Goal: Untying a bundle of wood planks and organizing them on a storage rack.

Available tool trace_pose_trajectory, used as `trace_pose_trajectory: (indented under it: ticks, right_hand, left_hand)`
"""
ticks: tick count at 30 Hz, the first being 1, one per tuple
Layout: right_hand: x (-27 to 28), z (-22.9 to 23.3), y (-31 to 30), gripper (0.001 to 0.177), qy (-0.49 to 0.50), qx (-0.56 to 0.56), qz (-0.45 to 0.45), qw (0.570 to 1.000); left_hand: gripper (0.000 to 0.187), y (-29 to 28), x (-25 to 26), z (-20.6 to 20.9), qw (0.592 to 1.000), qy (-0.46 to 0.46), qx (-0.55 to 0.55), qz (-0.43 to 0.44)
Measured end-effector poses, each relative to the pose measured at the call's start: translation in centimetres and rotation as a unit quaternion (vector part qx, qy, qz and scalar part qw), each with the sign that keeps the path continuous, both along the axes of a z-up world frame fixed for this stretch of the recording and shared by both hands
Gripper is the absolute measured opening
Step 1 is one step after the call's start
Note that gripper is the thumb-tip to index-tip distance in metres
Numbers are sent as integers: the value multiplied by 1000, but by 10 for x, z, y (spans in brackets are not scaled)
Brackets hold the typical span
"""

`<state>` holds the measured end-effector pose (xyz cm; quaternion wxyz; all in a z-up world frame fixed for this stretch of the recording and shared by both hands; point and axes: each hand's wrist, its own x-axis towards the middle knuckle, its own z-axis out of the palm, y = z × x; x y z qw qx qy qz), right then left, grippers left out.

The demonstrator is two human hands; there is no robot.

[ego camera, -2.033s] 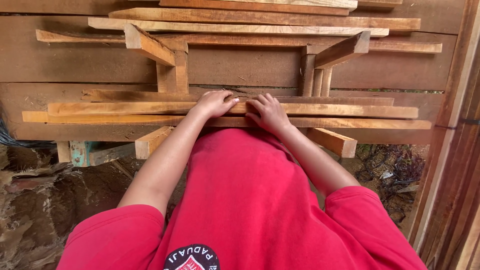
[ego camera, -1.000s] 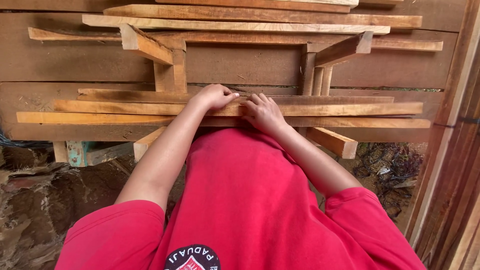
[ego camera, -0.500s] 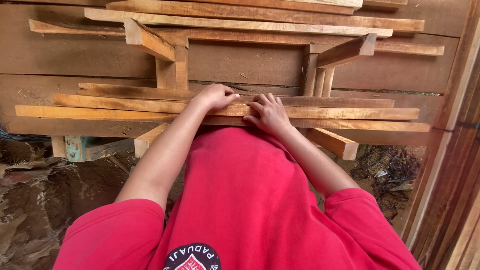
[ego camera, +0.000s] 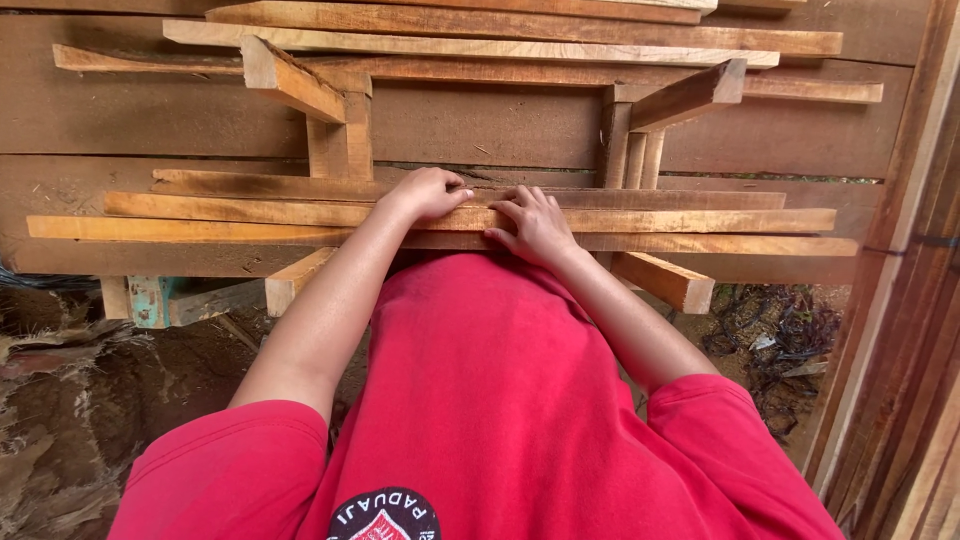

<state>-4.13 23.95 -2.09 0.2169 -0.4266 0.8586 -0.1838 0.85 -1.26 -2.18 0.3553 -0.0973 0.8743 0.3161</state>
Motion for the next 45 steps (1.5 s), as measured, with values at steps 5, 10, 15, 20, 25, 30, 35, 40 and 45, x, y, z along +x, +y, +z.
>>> trace_pose_trajectory:
  ticks: [5, 10, 15, 20, 25, 30, 35, 40, 45]
  right_hand:
    - [-1, 1, -2, 46, -2, -4, 7, 1000]
    - [-13, 5, -5, 43, -4, -23, -13, 1000]
    - [-39, -23, 4, 52, -55, 94, -66, 992]
    - [-43, 17, -16, 53, -123, 165, -132, 970]
    - [-69, -17, -26, 51, -155, 158, -166, 961]
    - [-134, -44, -48, 47, -58, -26, -233, 970]
    - [-234, -23, -101, 61, 2, -30, -280, 959]
    - [-317, -25, -151, 73, 129, 49, -215, 967]
    - [-355, -30, -168, 77, 88, 189, -141, 968]
  left_hand:
    - [49, 1, 6, -14, 1000, 3, -5, 6]
    - [52, 5, 8, -20, 1000, -11, -13, 4]
    - [41, 3, -3, -22, 999, -7, -32, 17]
    - [36, 6, -22, -26, 995, -27, -100, -9]
    - [31, -4, -37, -61, 993, -42, -114, -2]
    - [31, -49, -84, -73, 995, 83, -44, 36]
    - [47, -90, -193, -1, 982, 147, -90, 78]
    - [76, -145, -277, -3, 968, 145, -181, 92]
    - [95, -175, -298, -10, 971, 66, -231, -12]
